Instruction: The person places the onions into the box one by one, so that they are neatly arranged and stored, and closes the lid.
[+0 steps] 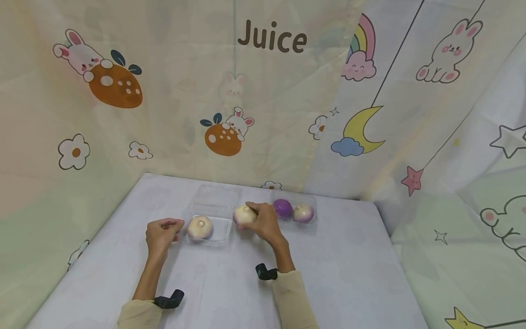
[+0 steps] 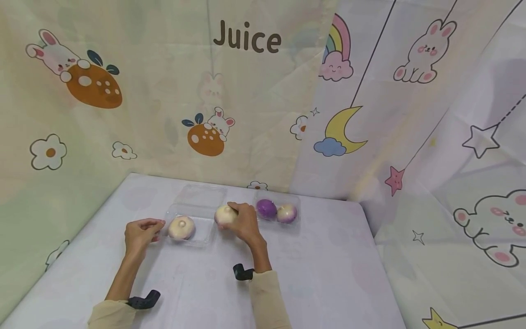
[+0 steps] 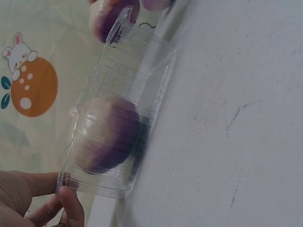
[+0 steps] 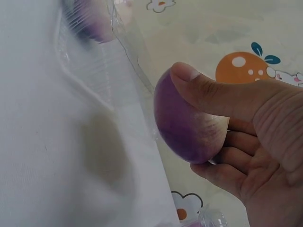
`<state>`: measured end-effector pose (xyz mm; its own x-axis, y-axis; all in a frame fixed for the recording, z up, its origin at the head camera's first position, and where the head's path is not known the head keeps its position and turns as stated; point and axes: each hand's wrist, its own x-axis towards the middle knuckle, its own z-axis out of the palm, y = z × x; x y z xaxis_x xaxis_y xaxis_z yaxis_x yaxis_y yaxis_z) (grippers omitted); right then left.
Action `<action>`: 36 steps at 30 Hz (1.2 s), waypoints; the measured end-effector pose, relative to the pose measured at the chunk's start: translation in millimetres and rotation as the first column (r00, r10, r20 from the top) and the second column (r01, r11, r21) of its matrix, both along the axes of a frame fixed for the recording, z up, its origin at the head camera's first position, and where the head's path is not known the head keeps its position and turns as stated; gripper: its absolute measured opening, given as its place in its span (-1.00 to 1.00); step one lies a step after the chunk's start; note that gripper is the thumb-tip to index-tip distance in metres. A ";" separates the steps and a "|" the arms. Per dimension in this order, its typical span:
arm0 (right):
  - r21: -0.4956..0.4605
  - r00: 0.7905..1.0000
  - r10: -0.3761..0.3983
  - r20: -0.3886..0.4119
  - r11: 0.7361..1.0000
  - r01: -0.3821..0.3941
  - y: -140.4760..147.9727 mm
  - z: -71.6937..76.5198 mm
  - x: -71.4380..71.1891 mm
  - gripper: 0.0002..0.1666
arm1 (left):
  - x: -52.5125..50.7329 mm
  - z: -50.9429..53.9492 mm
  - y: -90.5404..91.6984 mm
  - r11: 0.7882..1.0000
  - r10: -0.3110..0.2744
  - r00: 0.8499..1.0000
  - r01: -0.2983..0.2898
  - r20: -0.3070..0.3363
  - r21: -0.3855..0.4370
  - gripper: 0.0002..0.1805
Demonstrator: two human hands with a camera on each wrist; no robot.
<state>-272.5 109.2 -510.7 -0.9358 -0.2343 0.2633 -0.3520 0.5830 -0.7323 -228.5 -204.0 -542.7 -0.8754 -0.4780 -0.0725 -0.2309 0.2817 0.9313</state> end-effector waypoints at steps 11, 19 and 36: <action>0.018 1.000 0.016 -0.009 1.000 -0.016 -8.1 4.3 1.8 -0.11 | 1.0 0.1 -1.9 1.000 0.004 1.000 -0.004 0.002 -0.008 -0.76; 0.013 0.998 0.068 -0.017 0.998 -0.068 -20.6 9.0 2.5 -0.14 | 1.2 0.8 -3.5 1.000 0.000 1.000 0.000 0.006 0.001 -0.75; 0.059 0.995 0.104 -0.003 0.993 -0.104 -35.5 11.2 3.6 -0.17 | -0.2 -0.2 -0.8 1.000 -0.006 1.000 0.006 0.004 0.014 -0.76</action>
